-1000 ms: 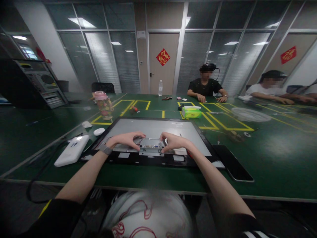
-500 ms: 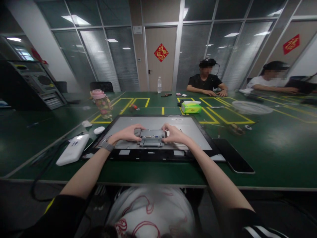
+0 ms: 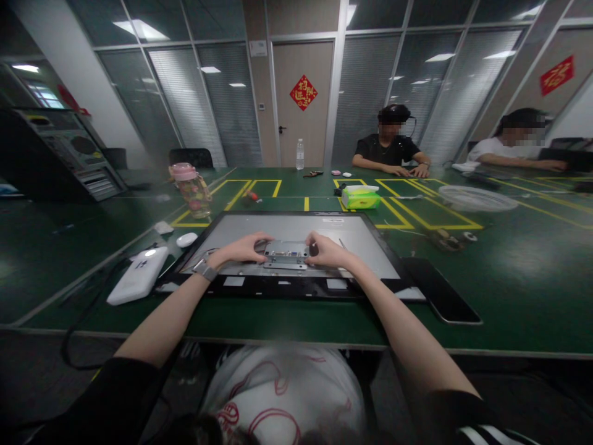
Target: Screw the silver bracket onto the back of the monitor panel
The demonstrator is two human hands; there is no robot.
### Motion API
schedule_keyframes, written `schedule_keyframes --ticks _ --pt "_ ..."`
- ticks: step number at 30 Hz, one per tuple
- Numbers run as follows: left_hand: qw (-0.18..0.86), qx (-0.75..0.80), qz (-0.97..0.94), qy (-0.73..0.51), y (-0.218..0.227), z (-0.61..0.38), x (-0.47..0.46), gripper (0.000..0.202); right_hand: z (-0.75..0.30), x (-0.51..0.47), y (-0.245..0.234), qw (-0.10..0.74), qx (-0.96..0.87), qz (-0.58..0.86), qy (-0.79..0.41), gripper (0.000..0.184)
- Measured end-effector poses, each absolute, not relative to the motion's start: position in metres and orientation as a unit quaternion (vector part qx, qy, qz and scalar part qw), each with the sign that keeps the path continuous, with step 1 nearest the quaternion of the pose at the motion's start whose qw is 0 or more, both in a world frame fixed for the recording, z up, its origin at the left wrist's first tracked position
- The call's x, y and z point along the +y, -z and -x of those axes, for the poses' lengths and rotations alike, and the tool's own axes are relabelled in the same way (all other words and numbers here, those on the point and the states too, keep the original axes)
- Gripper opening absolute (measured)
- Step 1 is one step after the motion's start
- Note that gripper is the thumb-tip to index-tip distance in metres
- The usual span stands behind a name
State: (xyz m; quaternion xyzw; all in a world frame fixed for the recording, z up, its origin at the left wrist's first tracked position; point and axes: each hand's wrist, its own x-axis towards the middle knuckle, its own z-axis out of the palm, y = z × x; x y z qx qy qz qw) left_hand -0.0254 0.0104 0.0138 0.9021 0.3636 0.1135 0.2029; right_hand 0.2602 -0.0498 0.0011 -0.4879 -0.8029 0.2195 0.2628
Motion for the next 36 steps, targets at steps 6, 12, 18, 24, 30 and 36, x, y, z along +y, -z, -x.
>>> schedule_keyframes --ticks 6,12,18,24,30,36 --pt "0.207 0.363 -0.900 -0.120 -0.024 0.027 0.005 0.066 -0.262 -0.055 -0.011 0.298 -0.807 0.453 -0.233 0.036" --pt "0.283 0.347 -0.889 -0.094 -0.036 0.029 -0.004 0.065 -0.267 -0.067 -0.021 0.306 -0.807 0.419 -0.282 0.037" --pt "0.258 0.336 -0.901 -0.090 -0.027 0.027 -0.002 0.065 -0.263 -0.069 -0.014 0.255 -0.816 0.439 -0.276 0.038" --pt "0.226 0.349 -0.904 -0.096 -0.029 0.027 -0.008 0.066 -0.258 -0.069 -0.012 0.276 -0.822 0.448 -0.217 0.034" --pt "0.216 0.327 -0.915 -0.092 -0.025 0.025 -0.006 0.065 -0.260 -0.071 -0.009 0.239 -0.827 0.468 -0.201 0.035" --pt "0.202 0.335 -0.918 -0.073 -0.026 0.025 -0.013 0.060 -0.261 -0.070 -0.005 0.203 -0.832 0.479 -0.194 0.035"
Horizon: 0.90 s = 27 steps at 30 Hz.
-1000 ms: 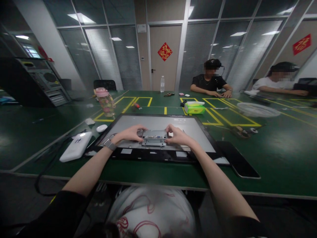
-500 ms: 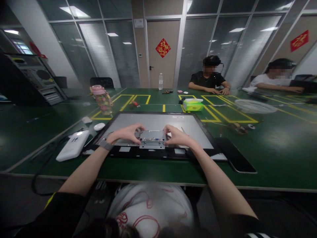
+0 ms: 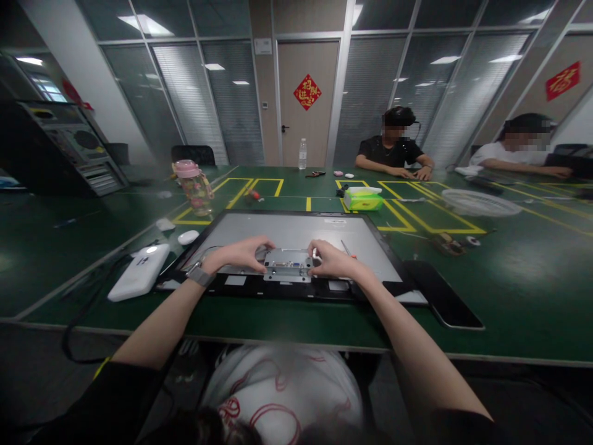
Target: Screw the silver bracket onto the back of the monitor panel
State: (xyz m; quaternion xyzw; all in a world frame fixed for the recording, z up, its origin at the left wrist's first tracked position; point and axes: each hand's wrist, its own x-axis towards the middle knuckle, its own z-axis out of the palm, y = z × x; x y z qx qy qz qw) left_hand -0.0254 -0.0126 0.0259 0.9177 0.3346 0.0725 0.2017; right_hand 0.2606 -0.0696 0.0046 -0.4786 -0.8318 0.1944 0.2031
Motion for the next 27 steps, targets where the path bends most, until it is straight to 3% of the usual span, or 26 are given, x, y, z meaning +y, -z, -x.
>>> schedule_keyframes --ticks 3,8,27 --pt "0.167 0.307 -0.928 -0.134 -0.030 0.024 -0.031 0.056 -0.261 -0.070 -0.002 0.207 -0.834 0.474 -0.192 0.034" --pt "0.124 0.258 -0.940 -0.185 -0.029 0.018 -0.066 0.014 -0.260 -0.072 -0.003 0.214 -0.831 0.471 -0.206 0.033" --pt "-0.124 0.204 -0.963 -0.122 -0.010 0.021 -0.071 0.017 -0.260 -0.075 -0.005 0.223 -0.827 0.467 -0.219 0.030"
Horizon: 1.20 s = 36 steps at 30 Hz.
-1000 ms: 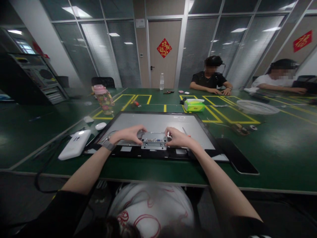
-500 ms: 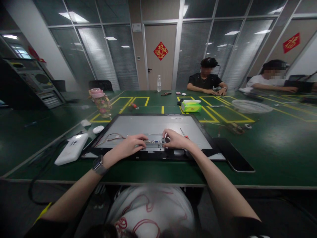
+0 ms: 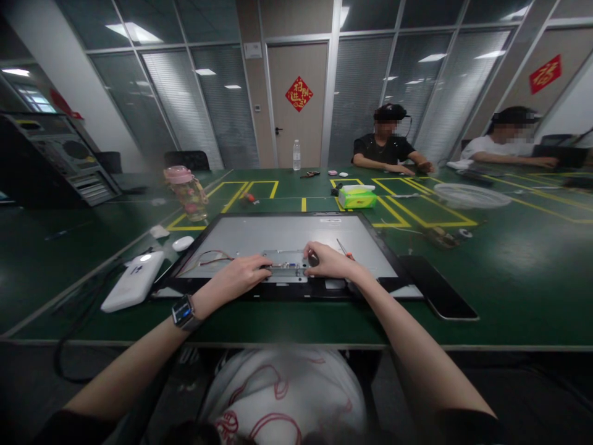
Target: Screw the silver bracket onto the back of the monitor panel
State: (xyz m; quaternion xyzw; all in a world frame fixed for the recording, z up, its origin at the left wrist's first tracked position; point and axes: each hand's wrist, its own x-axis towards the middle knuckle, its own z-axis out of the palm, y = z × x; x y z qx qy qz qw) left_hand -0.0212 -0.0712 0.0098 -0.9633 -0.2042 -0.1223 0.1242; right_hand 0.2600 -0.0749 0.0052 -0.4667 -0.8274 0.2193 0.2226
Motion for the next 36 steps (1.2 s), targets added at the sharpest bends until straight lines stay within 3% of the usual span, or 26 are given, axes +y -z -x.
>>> schedule_keyframes --ticks 15,36 --pt "0.189 -0.169 0.965 0.072 -0.020 0.022 -0.067 0.010 -0.261 -0.076 -0.006 0.226 -0.821 0.466 -0.241 0.033" --pt "0.184 -0.136 0.960 0.164 -0.009 0.025 -0.060 0.012 -0.260 -0.075 -0.003 0.290 -0.802 0.458 -0.251 0.037"
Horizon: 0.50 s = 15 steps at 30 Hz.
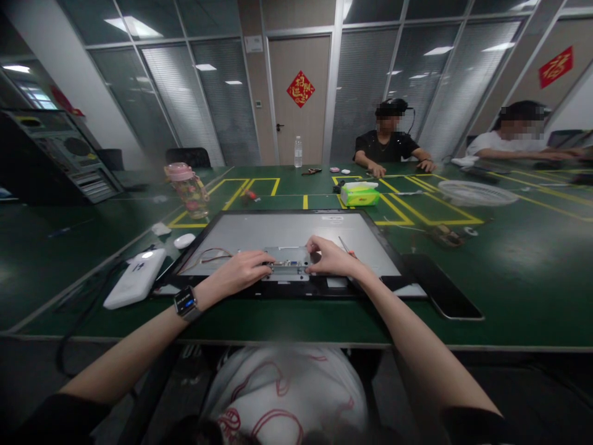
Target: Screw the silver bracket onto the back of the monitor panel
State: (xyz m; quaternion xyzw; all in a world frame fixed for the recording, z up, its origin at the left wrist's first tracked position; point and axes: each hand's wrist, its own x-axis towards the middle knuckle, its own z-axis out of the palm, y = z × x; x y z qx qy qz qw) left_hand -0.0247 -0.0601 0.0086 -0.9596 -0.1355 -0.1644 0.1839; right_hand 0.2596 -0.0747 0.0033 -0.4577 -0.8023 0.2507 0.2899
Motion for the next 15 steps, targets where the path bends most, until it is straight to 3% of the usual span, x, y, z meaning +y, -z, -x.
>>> schedule_keyframes --ticks 15 --pt "0.172 -0.182 0.964 0.090 -0.023 0.018 -0.068 0.014 -0.259 -0.072 -0.007 0.217 -0.810 0.493 -0.231 0.037"
